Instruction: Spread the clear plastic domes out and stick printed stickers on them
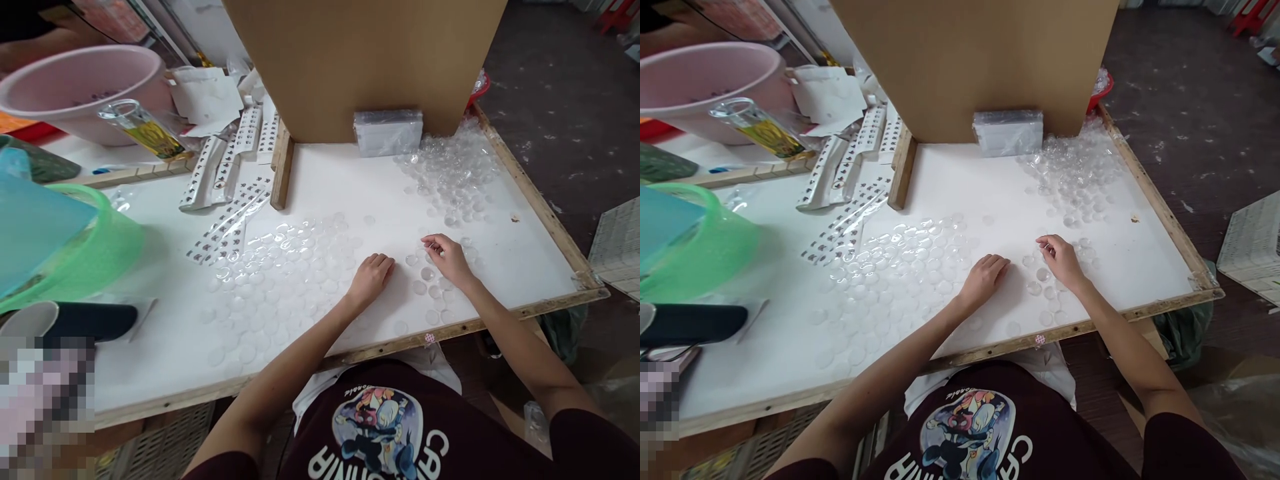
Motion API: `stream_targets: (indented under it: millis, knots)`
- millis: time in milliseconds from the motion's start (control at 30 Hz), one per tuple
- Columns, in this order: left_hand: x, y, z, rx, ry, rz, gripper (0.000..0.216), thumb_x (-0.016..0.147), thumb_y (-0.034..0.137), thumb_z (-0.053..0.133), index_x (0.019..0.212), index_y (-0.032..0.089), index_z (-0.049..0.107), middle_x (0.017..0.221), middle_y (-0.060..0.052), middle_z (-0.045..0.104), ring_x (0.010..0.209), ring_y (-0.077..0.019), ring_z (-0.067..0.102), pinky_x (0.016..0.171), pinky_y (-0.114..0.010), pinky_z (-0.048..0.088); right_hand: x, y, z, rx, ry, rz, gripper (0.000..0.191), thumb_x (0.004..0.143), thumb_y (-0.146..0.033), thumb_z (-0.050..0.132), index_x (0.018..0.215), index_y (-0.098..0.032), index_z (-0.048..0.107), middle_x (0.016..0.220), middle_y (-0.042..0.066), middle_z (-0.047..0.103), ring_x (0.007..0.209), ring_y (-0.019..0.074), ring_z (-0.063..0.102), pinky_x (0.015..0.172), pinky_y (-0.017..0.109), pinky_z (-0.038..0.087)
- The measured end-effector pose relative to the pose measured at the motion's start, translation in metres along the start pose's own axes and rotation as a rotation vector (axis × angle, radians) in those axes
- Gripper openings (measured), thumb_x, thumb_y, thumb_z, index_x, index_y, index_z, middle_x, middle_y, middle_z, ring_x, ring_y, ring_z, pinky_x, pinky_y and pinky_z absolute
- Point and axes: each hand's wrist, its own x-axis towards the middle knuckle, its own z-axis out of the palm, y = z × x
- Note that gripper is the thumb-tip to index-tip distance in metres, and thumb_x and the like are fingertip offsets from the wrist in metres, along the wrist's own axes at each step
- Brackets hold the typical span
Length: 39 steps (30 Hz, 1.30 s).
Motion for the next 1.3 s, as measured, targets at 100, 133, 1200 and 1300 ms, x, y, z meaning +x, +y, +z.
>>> stream_targets:
  millis: [100,133,1200,1300]
  knots:
    - [0.000,-0.008,-0.003,-0.061,0.045,-0.112,0.032,0.108,0.027,0.035,0.106,0.017,0.066,0.096,-0.010,0.071,0.087,-0.0230,0.066,0.078,-0.038,0.055,-0.001,-0.002,0.003,-0.045,-0.018,-0.032,0.023,0.089,-0.023,0.052,0.106,-0.022,0.069,0.101,0.007,0.069,0.077,0.0180,0.062,0.069,0.034,0.054]
    - [0.003,-0.011,-0.003,-0.086,0.057,-0.145,0.031,0.108,0.027,0.036,0.108,0.018,0.066,0.097,-0.010,0.071,0.088,-0.0229,0.066,0.077,-0.037,0.055,0.000,-0.001,0.003,-0.071,-0.027,-0.039,0.023,0.089,-0.023,0.053,0.106,-0.022,0.069,0.102,0.007,0.069,0.079,0.0190,0.062,0.072,0.036,0.055]
    - [0.011,-0.010,0.000,-0.013,-0.047,0.060,0.019,0.100,0.017,0.045,0.107,0.018,0.062,0.110,-0.011,0.069,0.104,-0.0256,0.062,0.091,-0.044,0.053,-0.021,-0.024,0.010,-0.268,-0.348,-0.296,0.022,0.096,-0.025,0.059,0.116,-0.023,0.068,0.109,0.011,0.069,0.102,0.0293,0.065,0.091,0.048,0.053]
    - [0.013,-0.014,-0.001,-0.035,0.006,-0.036,0.025,0.100,0.015,0.041,0.116,0.018,0.060,0.101,-0.010,0.071,0.097,-0.0253,0.064,0.089,-0.043,0.053,-0.038,-0.025,0.017,-0.292,-0.430,-0.372,0.020,0.095,-0.024,0.061,0.113,-0.022,0.069,0.110,0.012,0.068,0.104,0.0303,0.064,0.091,0.049,0.054]
